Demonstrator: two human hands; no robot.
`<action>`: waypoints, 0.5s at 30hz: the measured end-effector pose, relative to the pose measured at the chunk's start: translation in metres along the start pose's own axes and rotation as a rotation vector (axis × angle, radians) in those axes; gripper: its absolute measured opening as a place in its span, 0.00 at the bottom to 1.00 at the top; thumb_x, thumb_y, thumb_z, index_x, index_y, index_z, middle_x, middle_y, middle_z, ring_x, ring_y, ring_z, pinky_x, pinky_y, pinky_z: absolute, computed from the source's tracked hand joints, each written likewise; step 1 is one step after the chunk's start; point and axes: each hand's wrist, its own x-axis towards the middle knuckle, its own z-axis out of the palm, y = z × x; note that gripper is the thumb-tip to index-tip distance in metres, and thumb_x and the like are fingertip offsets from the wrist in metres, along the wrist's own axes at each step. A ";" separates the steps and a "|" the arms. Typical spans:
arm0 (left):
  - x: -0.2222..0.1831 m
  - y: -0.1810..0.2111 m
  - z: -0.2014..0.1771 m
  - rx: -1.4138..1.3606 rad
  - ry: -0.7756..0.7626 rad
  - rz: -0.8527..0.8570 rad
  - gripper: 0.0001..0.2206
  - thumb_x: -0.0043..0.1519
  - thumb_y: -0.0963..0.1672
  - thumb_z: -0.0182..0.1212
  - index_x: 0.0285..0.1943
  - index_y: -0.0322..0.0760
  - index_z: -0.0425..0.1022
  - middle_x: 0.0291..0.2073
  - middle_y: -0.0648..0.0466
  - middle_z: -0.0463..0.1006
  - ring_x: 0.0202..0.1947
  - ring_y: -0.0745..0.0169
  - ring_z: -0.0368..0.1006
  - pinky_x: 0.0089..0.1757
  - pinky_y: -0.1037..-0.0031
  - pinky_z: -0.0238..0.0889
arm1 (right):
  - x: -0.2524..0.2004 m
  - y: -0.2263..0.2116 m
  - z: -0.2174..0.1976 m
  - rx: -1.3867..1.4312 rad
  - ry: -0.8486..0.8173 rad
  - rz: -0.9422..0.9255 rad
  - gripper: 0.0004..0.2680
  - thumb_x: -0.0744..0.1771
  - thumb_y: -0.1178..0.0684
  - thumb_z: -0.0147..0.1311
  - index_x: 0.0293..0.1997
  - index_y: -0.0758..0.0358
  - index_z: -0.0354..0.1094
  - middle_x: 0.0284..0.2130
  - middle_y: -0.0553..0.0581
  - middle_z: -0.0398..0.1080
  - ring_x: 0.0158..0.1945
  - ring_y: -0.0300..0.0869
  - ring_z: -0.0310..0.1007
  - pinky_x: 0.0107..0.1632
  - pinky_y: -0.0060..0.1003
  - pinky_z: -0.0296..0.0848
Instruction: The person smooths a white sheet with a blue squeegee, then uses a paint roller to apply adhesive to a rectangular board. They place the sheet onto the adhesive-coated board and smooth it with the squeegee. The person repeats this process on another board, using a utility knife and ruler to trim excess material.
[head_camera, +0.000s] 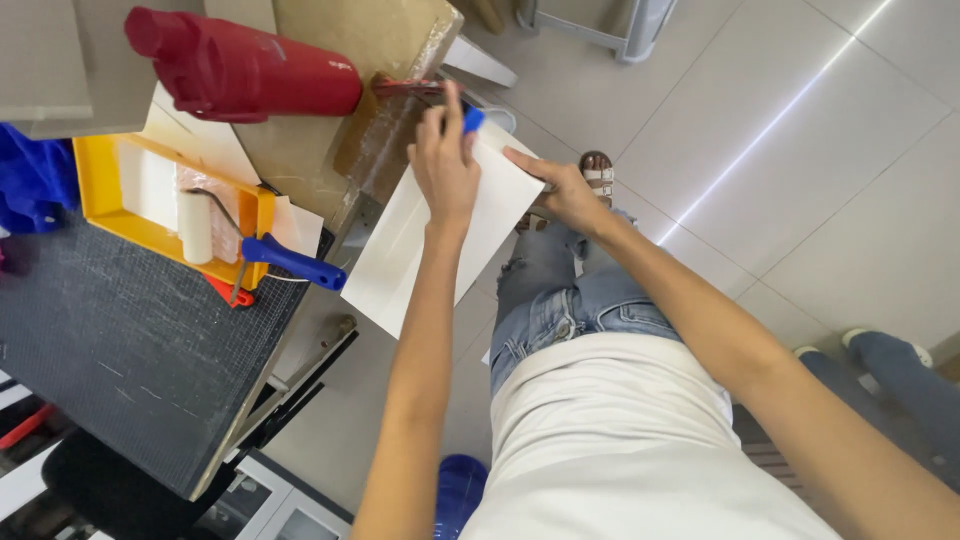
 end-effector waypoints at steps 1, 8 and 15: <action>-0.007 0.010 0.003 0.001 -0.010 0.001 0.38 0.61 0.41 0.69 0.77 0.49 0.48 0.49 0.59 0.73 0.47 0.65 0.70 0.42 0.72 0.61 | 0.000 0.002 -0.001 0.006 0.004 0.007 0.27 0.64 0.68 0.61 0.70 0.53 0.56 0.66 0.62 0.58 0.64 0.43 0.61 0.63 0.37 0.69; -0.040 0.024 0.010 0.025 -0.019 0.126 0.30 0.59 0.42 0.63 0.73 0.50 0.62 0.52 0.56 0.71 0.50 0.55 0.71 0.42 0.64 0.61 | 0.006 0.024 0.000 -0.222 0.085 0.040 0.22 0.62 0.60 0.67 0.62 0.48 0.69 0.56 0.49 0.71 0.60 0.46 0.69 0.63 0.46 0.67; -0.067 0.058 0.005 -0.029 -0.026 0.158 0.27 0.62 0.44 0.60 0.73 0.47 0.63 0.55 0.55 0.71 0.52 0.57 0.71 0.44 0.67 0.59 | 0.003 0.010 0.002 -0.316 0.098 -0.012 0.19 0.62 0.60 0.65 0.59 0.52 0.70 0.54 0.52 0.73 0.58 0.44 0.72 0.62 0.42 0.69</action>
